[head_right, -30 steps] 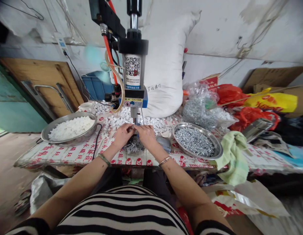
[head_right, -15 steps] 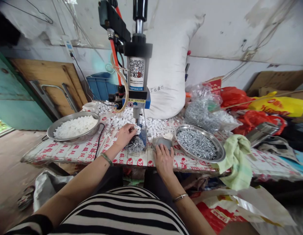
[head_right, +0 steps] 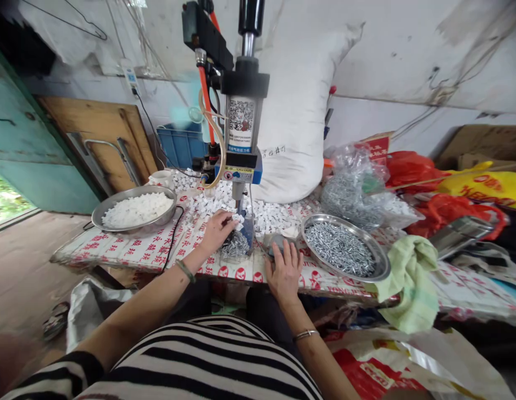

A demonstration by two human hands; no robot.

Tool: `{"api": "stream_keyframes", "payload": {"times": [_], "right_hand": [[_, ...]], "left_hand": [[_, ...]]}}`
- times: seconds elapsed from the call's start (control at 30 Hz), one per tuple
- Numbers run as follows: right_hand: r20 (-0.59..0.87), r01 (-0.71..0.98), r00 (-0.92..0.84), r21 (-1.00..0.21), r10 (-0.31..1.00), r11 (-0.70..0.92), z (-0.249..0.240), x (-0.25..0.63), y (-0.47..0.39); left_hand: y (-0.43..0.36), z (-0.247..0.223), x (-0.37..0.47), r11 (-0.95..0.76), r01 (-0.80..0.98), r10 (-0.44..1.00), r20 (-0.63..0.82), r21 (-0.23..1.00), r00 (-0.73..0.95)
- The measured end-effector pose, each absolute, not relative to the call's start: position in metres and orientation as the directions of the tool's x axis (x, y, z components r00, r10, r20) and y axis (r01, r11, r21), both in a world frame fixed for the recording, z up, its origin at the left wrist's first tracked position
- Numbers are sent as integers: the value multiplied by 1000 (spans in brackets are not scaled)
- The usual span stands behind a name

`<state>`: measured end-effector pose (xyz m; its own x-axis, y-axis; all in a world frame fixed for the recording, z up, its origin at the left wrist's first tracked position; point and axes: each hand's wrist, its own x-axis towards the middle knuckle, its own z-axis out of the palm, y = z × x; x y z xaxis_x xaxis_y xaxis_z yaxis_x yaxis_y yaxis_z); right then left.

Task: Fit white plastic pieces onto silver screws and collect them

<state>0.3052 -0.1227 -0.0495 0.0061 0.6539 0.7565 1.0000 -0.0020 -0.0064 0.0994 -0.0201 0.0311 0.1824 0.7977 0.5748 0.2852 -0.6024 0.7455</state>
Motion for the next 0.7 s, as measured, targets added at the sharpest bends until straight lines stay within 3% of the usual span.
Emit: {"api": "stream_keyframes", "payload": {"times": [0.1, 0.17, 0.27, 0.37, 0.47, 0.57, 0.63, 0.7], "right_hand": [[761, 1000, 20, -25, 649, -1, -50, 305, -123], [763, 1000, 16, -25, 647, 5, -50, 305, -122], [772, 1000, 5, -17, 636, 12, -49, 305, -122], [777, 1000, -3, -15, 629, 23, -50, 304, -121], [770, 999, -7, -27, 638, 42, -52, 305, -118], [764, 997, -13, -42, 645, 69, -54, 305, -115], [766, 995, -19, -50, 643, 88, -55, 304, -113], [774, 993, -21, -58, 633, 105, -55, 304, -112]], "left_hand": [[-40, 31, 99, -424, -17, 895, 422, 906, 147], [-54, 32, 93, -89, -323, 950, 178, 942, 256], [-71, 33, 73, 405, -539, 839, -66, 738, 540], [-86, 27, 40, 551, -535, 731, -61, 641, 680], [-98, 12, -2, 551, -375, 611, -55, 746, 789], [-106, -14, -49, 493, 17, 488, -293, 870, 822], [-111, -38, -82, 418, 332, 493, -518, 846, 699], [-116, -65, -111, 300, 672, 605, -680, 677, 415]]}}
